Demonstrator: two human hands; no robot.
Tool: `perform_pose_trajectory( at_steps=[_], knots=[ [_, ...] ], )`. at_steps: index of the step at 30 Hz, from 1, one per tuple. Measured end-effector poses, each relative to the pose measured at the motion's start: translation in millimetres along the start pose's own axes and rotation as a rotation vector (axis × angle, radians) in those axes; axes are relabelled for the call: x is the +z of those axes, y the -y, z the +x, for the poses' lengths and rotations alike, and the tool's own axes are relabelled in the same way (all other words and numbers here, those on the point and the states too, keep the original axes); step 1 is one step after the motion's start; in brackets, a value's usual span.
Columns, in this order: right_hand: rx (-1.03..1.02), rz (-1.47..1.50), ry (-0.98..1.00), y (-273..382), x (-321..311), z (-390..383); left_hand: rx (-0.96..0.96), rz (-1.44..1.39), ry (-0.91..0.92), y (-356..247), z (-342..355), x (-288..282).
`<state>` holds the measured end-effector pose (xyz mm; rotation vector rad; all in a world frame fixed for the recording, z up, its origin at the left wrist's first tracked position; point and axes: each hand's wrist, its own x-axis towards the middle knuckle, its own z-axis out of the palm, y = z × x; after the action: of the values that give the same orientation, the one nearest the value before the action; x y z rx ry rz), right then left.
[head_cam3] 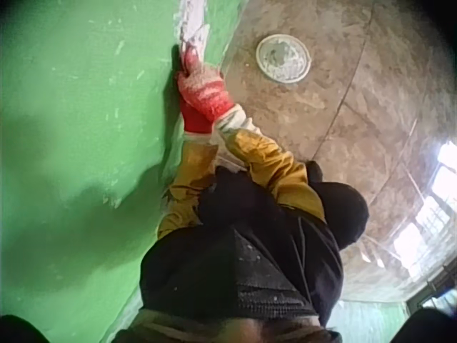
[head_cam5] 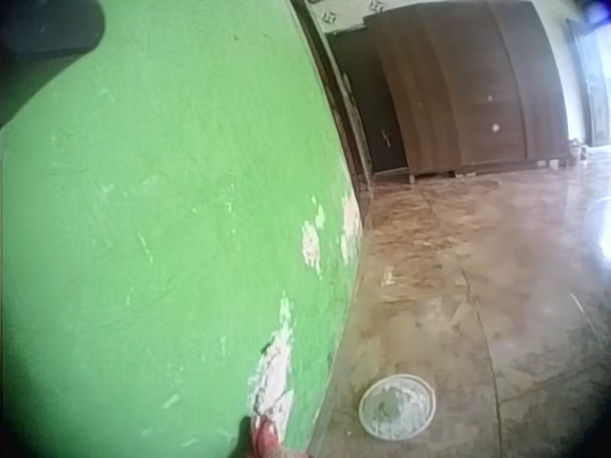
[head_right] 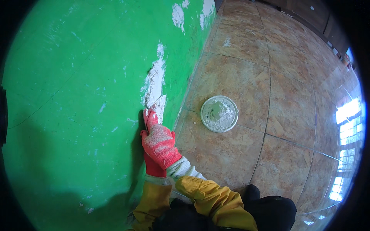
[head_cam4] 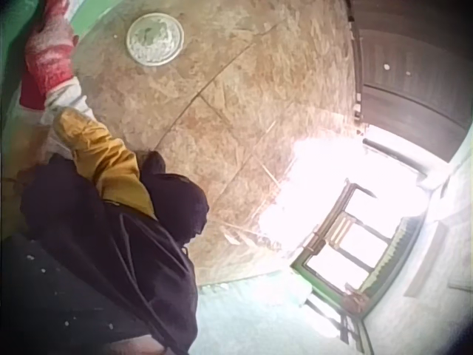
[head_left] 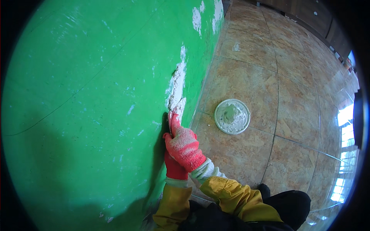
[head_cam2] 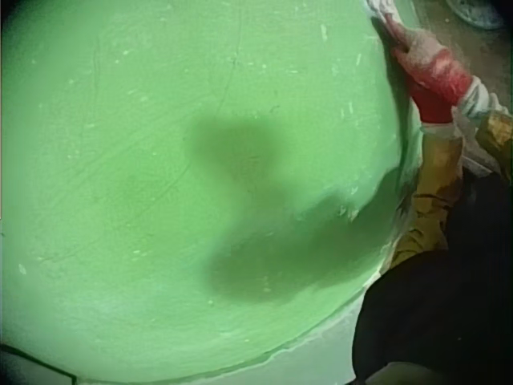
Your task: The person applies putty onto damaged spots on a wall using a putty knife and scrapes putty from a container lid.
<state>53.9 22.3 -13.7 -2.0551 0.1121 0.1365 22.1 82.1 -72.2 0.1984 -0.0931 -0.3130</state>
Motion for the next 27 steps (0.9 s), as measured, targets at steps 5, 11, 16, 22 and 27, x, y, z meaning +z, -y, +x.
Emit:
perform_pose_trajectory(
  at_steps=[5, 11, 16, 22, 27],
  knots=[
    [-0.095, 0.024, 0.049, -14.7, 7.5, -22.6, -0.056, -0.186, -0.062, 6.4, -25.4, -22.8],
    [0.03, 0.719, -0.105, -48.3, -5.0, -48.6, -0.03, 0.515, -0.307, 24.0, -44.7, -11.3],
    [0.032, 0.846, -0.292, -23.4, -21.4, -22.8, -0.232, -0.11, -0.078, 13.8, -2.5, 3.1],
    [0.019, 0.64, -0.256, -10.3, -19.2, 8.1, -0.225, 0.073, -0.039, 6.8, 23.7, 2.7],
    [-0.038, 0.142, -0.196, -1.4, -9.4, 3.9, -0.197, 0.069, -0.071, 2.2, 15.3, -0.6]
  ],
)
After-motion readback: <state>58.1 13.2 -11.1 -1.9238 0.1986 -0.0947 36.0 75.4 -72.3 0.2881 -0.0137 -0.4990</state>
